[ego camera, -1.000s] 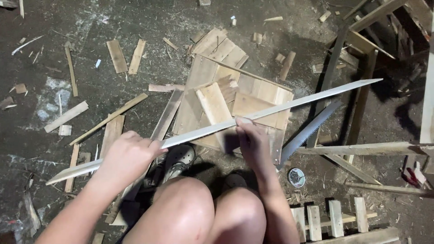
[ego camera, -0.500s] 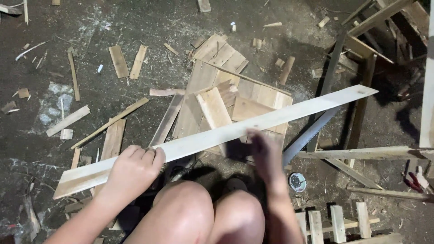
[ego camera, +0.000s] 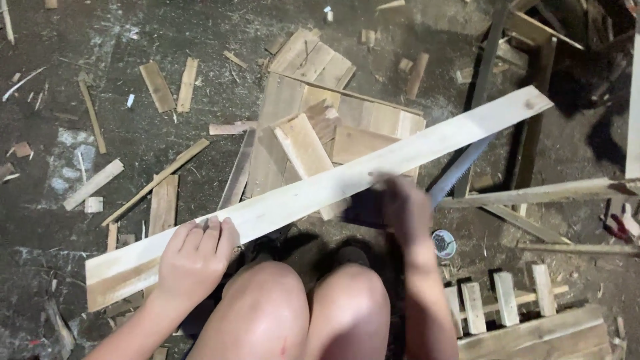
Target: Sanding the edges of a long wooden plank using a piece of sandpaper to smooth the surface.
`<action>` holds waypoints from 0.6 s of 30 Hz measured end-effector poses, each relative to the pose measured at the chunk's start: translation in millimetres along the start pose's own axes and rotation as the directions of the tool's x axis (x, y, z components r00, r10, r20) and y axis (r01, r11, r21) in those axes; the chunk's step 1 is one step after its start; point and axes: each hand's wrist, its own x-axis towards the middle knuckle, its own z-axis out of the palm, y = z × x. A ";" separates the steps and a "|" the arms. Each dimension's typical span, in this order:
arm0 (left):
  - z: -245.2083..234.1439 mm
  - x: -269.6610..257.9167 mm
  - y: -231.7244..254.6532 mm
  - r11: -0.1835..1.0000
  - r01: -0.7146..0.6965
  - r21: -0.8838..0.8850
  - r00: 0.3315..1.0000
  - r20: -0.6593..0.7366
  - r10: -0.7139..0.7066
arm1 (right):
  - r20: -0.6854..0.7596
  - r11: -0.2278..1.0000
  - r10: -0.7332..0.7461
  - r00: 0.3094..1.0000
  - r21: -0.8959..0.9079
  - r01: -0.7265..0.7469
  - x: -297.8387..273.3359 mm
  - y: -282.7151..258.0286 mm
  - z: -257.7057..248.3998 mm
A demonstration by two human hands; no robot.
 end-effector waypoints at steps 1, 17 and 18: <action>-0.6 0.6 0.3 1.000 -0.003 0.011 1.000 0.003 0.003 | -0.073 0.995 0.101 0.992 0.014 -0.100 4.2 12.5 -4.4; -15.3 -3.4 -20.8 0.998 -0.031 0.053 0.990 0.136 0.024 | -0.296 0.969 -0.174 0.939 -0.222 0.110 35.7 76.2 -18.5; -16.0 -12.9 -28.6 0.998 -0.039 0.054 0.991 0.132 0.031 | -0.304 0.969 -0.170 0.938 -0.222 0.104 35.6 82.2 -24.1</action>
